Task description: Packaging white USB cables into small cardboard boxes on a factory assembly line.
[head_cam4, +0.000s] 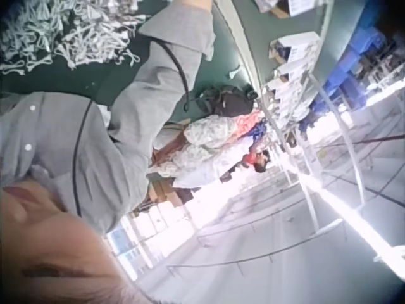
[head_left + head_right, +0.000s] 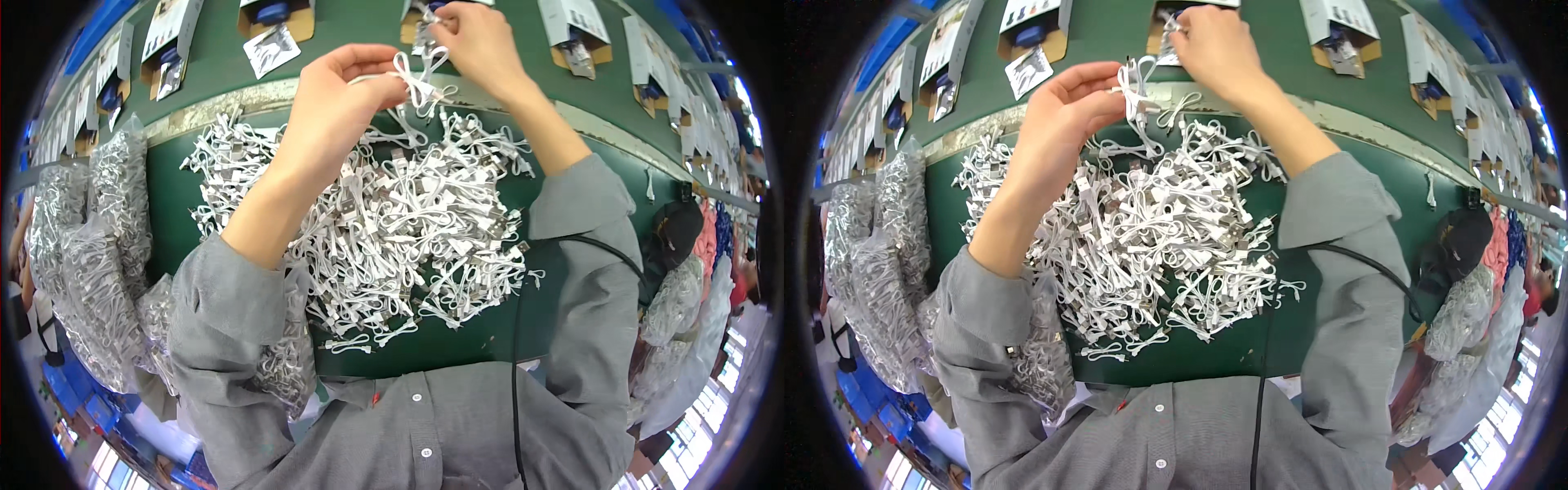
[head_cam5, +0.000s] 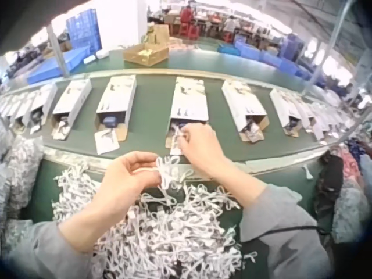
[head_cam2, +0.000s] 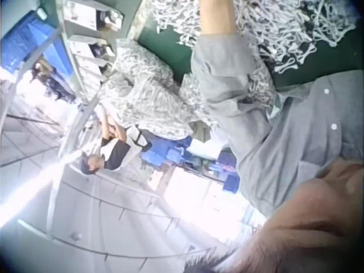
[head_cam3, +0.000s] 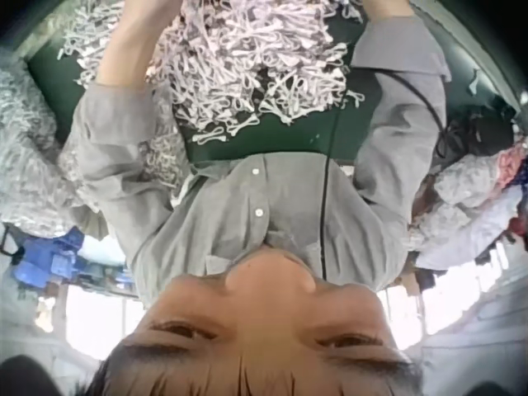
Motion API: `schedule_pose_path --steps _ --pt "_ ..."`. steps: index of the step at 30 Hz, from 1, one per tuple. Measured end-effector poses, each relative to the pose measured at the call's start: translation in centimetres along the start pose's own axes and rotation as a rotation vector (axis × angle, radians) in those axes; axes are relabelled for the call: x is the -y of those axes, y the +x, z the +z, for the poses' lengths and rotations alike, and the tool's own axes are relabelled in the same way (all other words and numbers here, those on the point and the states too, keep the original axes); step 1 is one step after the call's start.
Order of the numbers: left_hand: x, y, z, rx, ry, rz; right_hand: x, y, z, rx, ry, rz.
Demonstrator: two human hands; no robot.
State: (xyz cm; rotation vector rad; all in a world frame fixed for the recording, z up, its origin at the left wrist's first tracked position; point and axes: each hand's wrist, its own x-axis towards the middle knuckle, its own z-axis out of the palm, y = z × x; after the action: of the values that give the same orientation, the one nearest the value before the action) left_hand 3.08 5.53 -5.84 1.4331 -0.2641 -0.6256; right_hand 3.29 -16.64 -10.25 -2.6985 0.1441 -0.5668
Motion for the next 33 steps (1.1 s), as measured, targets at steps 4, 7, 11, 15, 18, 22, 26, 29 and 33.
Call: schedule_pose_path --steps 4,7,11,15,18,22,26,29,33 --pt "-0.4 -0.3 -0.1 0.035 0.119 0.056 2.6 -1.4 -3.4 0.007 0.043 0.064" --pt "-0.2 -0.1 0.3 0.051 0.034 -0.011 2.0 -2.8 -5.6 0.099 0.254 0.085" --pt "-0.8 -0.2 0.7 0.019 0.105 0.014 2.8 -5.8 -7.6 0.200 0.570 -0.215" --pt "-2.4 -0.4 0.4 0.212 0.253 0.022 3.4 -6.1 -8.9 -0.053 0.194 -0.530" --pt "-3.4 -0.5 0.1 0.292 0.344 0.016 3.3 -6.7 -9.8 -0.147 0.043 -0.652" --pt "-4.5 -1.0 -0.9 0.220 0.525 0.103 3.4 -7.4 -11.0 -0.198 -0.128 -0.704" --pt "-4.9 1.0 -7.5 -0.056 0.756 0.224 1.5 -7.2 -8.2 -0.024 -0.020 -0.380" --pt "-4.3 2.8 -11.7 -0.225 0.804 0.156 -0.1 -5.7 -5.8 0.089 0.201 -0.030" --pt "-2.8 5.9 -14.4 -0.358 0.954 0.041 -2.1 -3.0 -3.2 0.135 0.297 0.227"
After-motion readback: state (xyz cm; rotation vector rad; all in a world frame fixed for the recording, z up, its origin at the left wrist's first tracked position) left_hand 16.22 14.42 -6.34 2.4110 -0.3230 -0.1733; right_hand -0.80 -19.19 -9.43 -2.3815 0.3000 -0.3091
